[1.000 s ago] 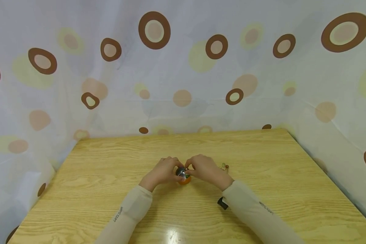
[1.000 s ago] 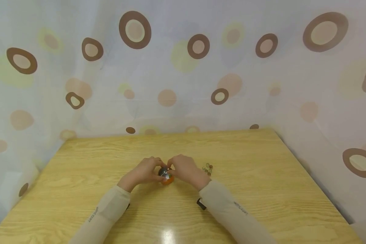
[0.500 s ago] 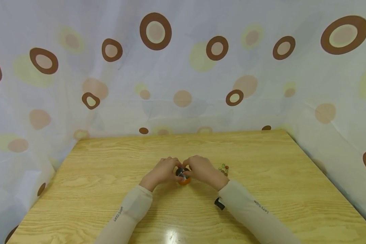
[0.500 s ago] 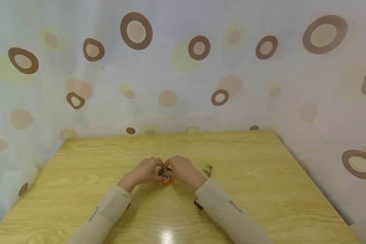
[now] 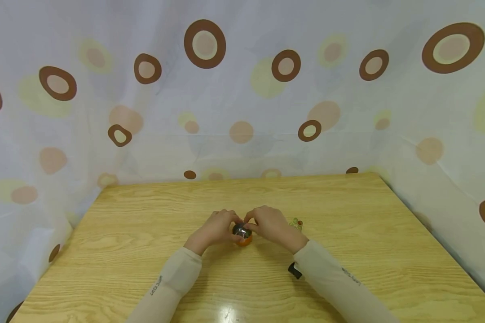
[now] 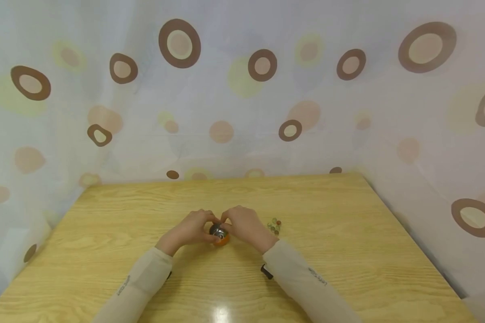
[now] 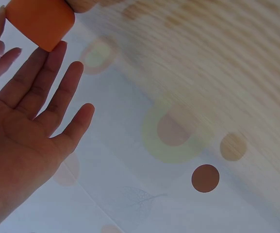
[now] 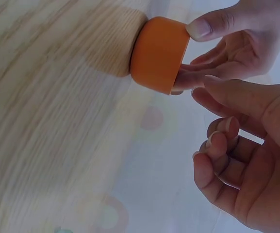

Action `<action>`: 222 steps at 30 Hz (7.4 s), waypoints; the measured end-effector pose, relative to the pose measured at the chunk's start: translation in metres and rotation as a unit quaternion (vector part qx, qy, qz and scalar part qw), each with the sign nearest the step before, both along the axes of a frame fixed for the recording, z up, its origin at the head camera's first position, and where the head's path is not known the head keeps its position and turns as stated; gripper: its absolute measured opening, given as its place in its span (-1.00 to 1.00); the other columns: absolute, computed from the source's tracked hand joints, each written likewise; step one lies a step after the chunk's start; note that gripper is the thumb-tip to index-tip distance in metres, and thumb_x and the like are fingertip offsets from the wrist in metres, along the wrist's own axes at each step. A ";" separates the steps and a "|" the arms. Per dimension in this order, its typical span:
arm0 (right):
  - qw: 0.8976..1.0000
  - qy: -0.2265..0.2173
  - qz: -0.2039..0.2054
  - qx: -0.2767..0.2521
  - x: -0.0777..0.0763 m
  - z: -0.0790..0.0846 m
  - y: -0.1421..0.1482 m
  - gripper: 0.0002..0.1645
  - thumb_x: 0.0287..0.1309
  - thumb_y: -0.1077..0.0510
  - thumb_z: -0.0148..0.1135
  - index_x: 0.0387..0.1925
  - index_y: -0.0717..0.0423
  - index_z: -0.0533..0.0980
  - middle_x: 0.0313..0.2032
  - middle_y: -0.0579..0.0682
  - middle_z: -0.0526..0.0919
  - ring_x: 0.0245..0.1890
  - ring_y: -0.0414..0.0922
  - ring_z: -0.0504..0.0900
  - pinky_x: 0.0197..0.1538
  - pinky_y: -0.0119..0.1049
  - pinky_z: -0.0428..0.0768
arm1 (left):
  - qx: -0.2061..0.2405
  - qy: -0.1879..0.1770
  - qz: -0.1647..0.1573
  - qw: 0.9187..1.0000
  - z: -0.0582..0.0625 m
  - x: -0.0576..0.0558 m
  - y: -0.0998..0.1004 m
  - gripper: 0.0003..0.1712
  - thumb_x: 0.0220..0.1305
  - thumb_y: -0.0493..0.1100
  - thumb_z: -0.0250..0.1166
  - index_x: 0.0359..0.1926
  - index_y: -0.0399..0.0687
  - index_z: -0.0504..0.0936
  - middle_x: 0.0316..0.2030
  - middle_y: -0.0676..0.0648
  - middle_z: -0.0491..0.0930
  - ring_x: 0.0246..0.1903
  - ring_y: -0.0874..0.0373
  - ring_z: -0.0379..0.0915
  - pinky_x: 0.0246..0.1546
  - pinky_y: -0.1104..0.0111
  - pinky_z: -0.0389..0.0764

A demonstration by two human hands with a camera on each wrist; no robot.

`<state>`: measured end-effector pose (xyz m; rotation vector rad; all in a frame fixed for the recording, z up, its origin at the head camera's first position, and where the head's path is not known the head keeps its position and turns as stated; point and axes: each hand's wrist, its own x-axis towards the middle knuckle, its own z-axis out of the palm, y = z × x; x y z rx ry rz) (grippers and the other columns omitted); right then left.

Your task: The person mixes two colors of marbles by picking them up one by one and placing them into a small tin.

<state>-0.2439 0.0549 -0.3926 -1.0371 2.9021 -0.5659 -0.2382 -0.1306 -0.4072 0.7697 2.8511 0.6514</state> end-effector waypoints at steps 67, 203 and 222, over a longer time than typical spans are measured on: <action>0.993 -0.034 -0.114 0.017 -0.026 0.001 0.122 -0.80 0.22 0.21 0.26 -0.18 0.23 0.66 -0.42 -0.02 0.61 -0.54 -0.18 0.44 -0.52 -0.31 0.40 | 0.002 -0.009 -0.001 1.000 -0.001 0.001 -0.001 -0.51 0.09 -0.01 0.46 0.00 -0.17 0.66 -0.04 -0.11 0.59 0.00 -0.08 0.43 0.10 -0.01 0.33; 1.000 0.004 -0.017 0.013 -0.006 0.006 0.015 -0.84 0.16 0.10 0.34 -0.24 0.07 0.68 -0.44 -0.12 0.62 -0.51 -0.24 0.42 -0.50 -0.38 0.42 | 0.008 -0.007 0.000 1.000 -0.003 -0.001 -0.002 -0.54 0.08 0.01 0.47 -0.05 -0.14 0.68 -0.11 -0.05 0.60 -0.03 -0.04 0.45 0.11 -0.02 0.31; 1.000 -0.002 0.015 0.017 0.001 -0.002 -0.006 -0.83 0.15 0.16 0.35 -0.21 0.11 0.69 -0.39 -0.09 0.64 -0.54 -0.24 0.41 -0.51 -0.37 0.41 | 0.014 -0.008 -0.002 1.000 -0.002 0.000 -0.001 -0.62 0.08 -0.02 0.47 -0.11 -0.09 0.70 -0.19 0.01 0.60 -0.13 0.03 0.44 0.08 -0.01 0.32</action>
